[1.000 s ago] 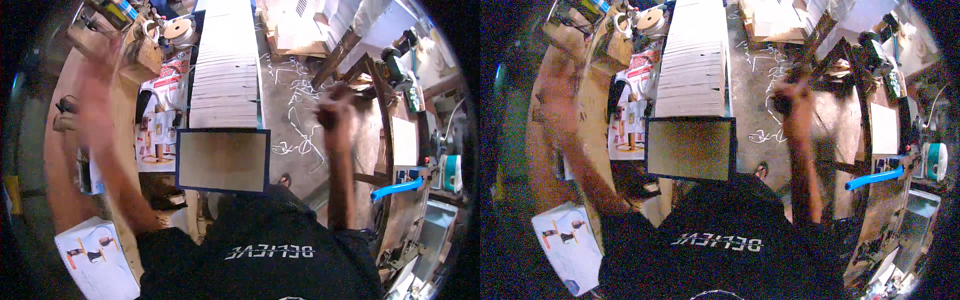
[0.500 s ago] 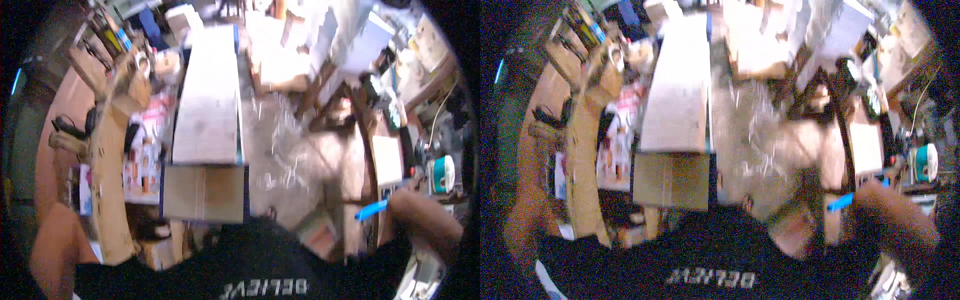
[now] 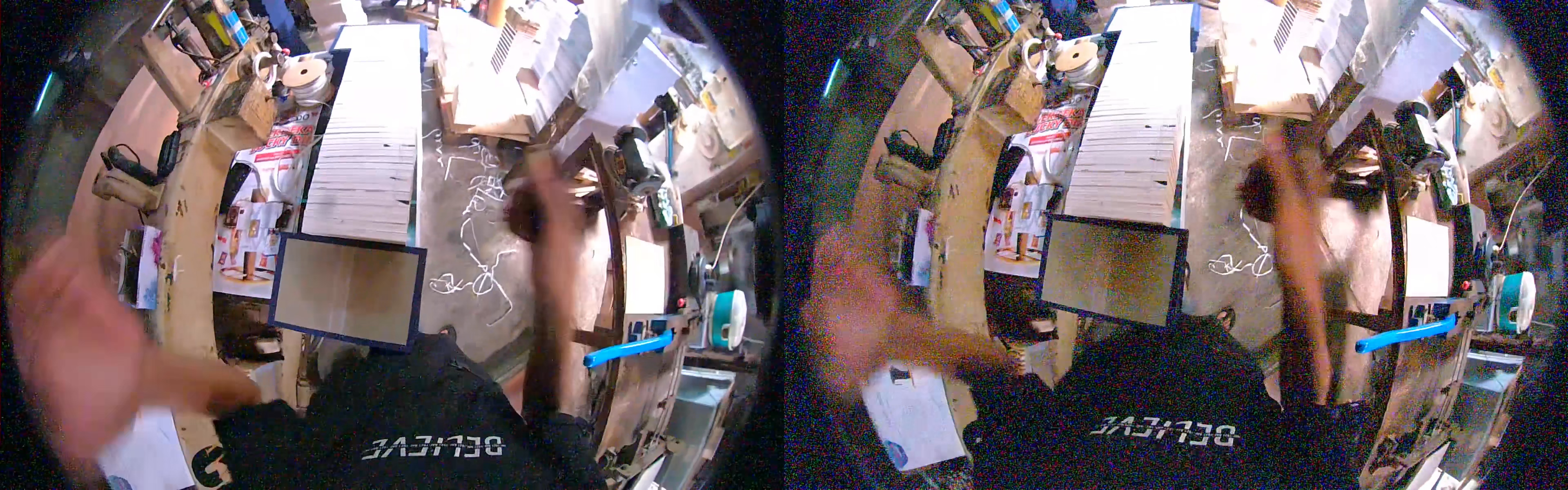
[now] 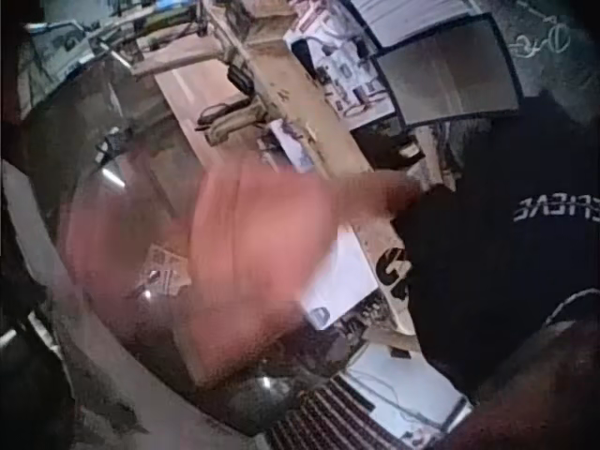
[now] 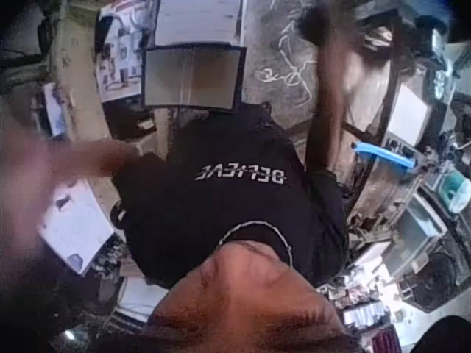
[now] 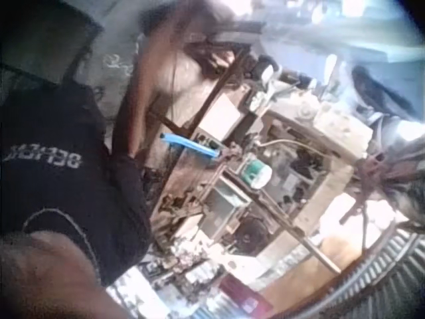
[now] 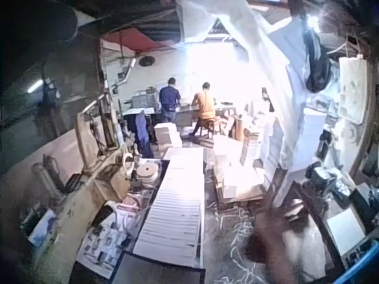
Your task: The person gathers stacks of paper sheets, arranges them in a row on the workbench, and presses along the edges of the stacked sheets using a wooden tool.
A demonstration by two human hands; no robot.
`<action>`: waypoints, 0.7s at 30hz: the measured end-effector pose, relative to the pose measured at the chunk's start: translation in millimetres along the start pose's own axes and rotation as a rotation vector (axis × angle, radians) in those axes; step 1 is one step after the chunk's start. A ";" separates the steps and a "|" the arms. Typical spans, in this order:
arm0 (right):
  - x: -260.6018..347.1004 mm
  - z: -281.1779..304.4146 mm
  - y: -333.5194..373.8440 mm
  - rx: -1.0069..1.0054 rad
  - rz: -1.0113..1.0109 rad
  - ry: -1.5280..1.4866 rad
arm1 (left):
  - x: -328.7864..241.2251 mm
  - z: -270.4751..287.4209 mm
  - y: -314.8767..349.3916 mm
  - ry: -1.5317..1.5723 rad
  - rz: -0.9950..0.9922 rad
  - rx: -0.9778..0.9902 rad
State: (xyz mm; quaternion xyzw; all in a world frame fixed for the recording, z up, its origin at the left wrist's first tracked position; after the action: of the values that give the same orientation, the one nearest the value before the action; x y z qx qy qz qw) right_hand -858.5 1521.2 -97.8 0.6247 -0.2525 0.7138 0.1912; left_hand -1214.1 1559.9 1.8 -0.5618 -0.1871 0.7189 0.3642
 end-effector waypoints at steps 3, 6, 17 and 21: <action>-111.2 -54.1 -9.8 0.317 -0.257 -0.167 | 106.9 -27.9 -26.4 -0.147 0.253 -0.126; -111.8 -110.7 16.1 0.382 0.358 0.168 | 213.5 -57.2 -7.9 -0.549 0.305 0.008; -107.5 -170.1 37.3 0.348 0.362 0.742 | 291.5 -110.0 78.2 -1.086 0.346 0.205; -107.0 -166.0 31.5 0.327 0.522 0.665 | 294.4 -105.3 78.8 -1.068 0.313 0.216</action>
State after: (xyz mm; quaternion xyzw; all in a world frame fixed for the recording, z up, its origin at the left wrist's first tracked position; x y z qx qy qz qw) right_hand -993.4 1600.1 -222.6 0.2990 -0.2105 0.9304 -0.0255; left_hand -1169.9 1708.8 -280.8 -0.1007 -0.1853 0.9637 0.1637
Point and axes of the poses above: each hand's wrist, its own y-axis away from the middle knuckle, its own z-axis out of the back of the hand, x = y × z, the point moved 4 cm from there along -y, towards the middle knuckle, and after that the axes turned 6 degrees about z, right-handed, at the moved point
